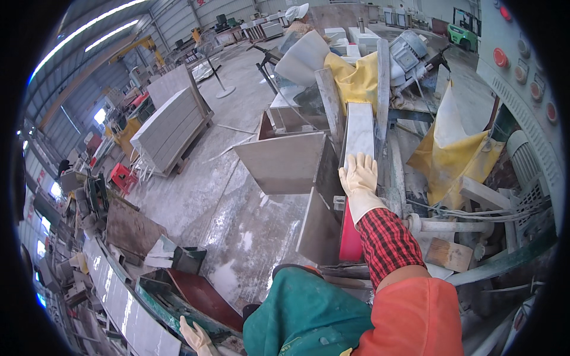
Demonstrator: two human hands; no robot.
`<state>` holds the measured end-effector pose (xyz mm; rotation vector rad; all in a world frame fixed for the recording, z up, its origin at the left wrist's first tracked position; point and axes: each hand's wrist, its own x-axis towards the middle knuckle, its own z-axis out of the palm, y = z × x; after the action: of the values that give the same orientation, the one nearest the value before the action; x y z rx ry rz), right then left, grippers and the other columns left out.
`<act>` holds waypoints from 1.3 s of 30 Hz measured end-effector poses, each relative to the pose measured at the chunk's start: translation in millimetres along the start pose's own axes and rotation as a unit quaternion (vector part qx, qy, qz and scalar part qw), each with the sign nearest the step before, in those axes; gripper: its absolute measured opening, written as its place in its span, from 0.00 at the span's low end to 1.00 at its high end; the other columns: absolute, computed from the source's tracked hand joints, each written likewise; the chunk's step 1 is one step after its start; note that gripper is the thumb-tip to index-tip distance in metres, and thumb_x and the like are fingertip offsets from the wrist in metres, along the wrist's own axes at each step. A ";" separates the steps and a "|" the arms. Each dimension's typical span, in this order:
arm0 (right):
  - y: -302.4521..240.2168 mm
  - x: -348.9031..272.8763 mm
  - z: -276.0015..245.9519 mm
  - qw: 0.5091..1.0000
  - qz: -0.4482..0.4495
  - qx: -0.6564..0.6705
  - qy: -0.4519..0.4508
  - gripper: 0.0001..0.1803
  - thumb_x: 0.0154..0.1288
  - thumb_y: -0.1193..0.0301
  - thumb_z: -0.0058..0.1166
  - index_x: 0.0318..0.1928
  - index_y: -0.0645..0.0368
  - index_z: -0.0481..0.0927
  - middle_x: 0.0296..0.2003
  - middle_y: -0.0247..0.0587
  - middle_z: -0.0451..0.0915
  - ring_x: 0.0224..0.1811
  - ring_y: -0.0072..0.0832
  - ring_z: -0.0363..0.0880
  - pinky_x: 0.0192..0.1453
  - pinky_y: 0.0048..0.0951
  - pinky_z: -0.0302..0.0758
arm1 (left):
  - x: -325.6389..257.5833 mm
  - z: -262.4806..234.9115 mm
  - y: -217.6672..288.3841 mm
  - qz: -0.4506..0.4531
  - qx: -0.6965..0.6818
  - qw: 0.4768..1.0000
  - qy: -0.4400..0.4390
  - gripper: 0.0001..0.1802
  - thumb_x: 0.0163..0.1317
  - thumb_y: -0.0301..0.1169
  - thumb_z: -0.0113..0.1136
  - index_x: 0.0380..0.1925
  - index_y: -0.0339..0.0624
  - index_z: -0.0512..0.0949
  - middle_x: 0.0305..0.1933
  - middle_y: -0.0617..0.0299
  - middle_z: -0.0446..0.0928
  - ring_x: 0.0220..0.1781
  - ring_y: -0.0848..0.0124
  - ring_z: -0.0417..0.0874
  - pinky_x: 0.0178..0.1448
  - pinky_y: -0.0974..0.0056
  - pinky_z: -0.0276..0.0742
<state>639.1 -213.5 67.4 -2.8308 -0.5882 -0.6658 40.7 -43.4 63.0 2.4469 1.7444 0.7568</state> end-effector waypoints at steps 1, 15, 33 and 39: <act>-0.2 -1.0 -0.5 1.000 0.001 -0.001 -0.003 0.26 0.65 0.51 0.49 0.59 0.50 0.73 0.53 0.40 0.71 0.59 0.37 0.67 0.63 0.40 0.62 | -0.3 0.7 -2.1 -0.003 -0.001 1.000 0.000 0.25 0.72 0.35 0.47 0.64 0.31 0.67 0.65 0.38 0.70 0.66 0.46 0.69 0.72 0.50 0.62; 2.3 -15.2 9.6 0.995 -0.033 0.014 0.092 0.22 0.61 0.53 0.54 0.51 0.50 0.74 0.46 0.40 0.71 0.53 0.39 0.68 0.61 0.42 0.62 | 0.8 53.5 -67.8 -0.003 -0.066 0.996 0.067 0.24 0.67 0.24 0.52 0.63 0.34 0.68 0.57 0.39 0.74 0.57 0.45 0.75 0.65 0.54 0.68; -3.3 -34.8 -5.2 0.996 -0.045 0.018 0.079 0.22 0.61 0.54 0.54 0.51 0.52 0.73 0.46 0.41 0.71 0.54 0.40 0.67 0.62 0.41 0.62 | 3.6 68.6 -92.8 -0.022 -0.083 0.995 0.054 0.26 0.64 0.22 0.53 0.64 0.34 0.66 0.55 0.42 0.71 0.58 0.48 0.72 0.65 0.55 0.65; -5.1 -41.0 -7.8 0.995 -0.053 0.021 0.078 0.23 0.61 0.54 0.54 0.52 0.53 0.74 0.46 0.42 0.71 0.54 0.40 0.67 0.62 0.42 0.62 | 4.5 58.7 -77.0 -0.070 -0.112 0.990 0.040 0.26 0.64 0.22 0.54 0.64 0.34 0.67 0.54 0.43 0.71 0.56 0.50 0.74 0.63 0.56 0.68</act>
<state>600.2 -224.6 55.9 -2.6924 -0.7197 -0.8727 -1.8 3.0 -10.8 2.1534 1.7290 0.9890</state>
